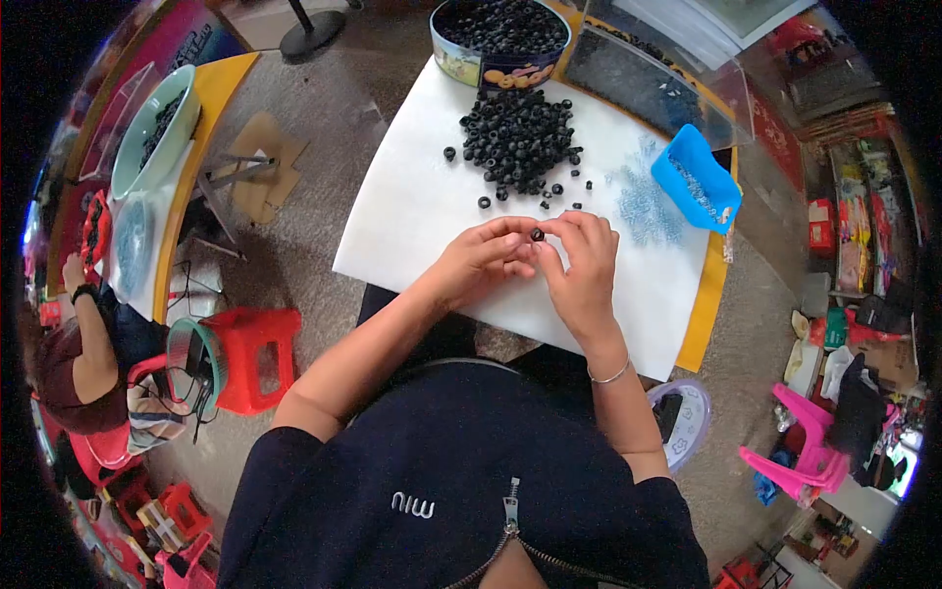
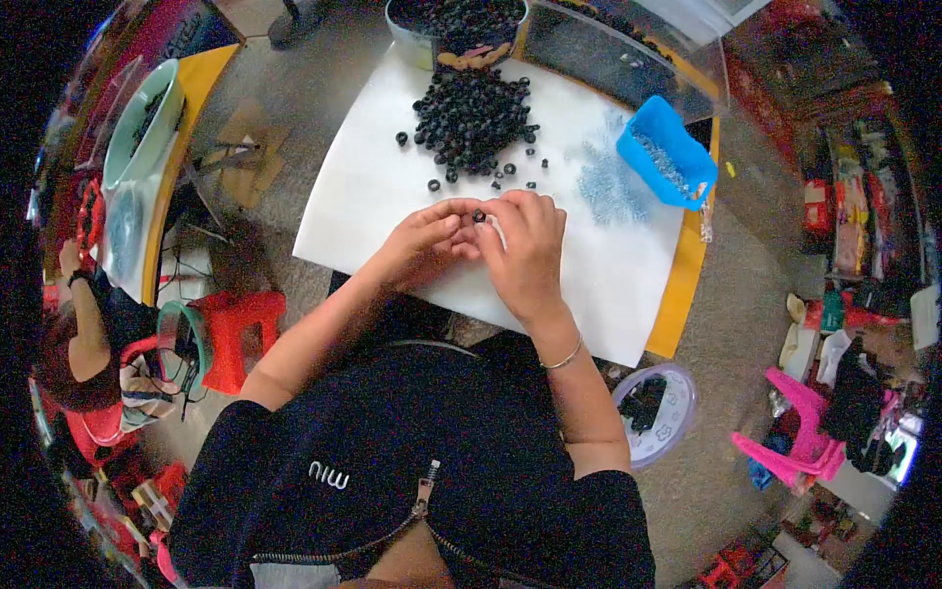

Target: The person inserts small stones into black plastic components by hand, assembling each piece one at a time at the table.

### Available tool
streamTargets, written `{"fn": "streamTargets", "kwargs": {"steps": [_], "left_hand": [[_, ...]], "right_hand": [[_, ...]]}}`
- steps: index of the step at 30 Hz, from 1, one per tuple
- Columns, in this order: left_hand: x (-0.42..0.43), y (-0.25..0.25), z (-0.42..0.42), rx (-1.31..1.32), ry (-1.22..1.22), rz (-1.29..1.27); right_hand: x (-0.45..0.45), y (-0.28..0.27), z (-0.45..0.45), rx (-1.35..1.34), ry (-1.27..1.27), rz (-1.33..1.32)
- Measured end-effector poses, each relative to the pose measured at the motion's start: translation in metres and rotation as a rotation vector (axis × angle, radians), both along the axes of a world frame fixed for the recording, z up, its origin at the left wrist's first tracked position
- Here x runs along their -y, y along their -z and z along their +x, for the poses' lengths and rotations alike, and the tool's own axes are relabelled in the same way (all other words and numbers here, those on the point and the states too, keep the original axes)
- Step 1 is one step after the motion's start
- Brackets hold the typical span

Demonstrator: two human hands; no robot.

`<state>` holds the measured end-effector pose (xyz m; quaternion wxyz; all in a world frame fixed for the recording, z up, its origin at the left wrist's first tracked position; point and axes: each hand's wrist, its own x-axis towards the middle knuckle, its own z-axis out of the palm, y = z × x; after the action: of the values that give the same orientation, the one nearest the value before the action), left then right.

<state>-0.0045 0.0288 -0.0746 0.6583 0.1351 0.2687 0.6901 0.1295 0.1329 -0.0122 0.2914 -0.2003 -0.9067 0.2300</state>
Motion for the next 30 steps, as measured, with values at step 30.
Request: {"fn": "streamTargets", "kwargs": {"steps": [30], "left_hand": [[0.005, -0.005, 0.000, 0.036, -0.003, -0.026]], "right_hand": [[-0.031, 0.038, 0.012, 0.063, 0.315, 0.086]]}}
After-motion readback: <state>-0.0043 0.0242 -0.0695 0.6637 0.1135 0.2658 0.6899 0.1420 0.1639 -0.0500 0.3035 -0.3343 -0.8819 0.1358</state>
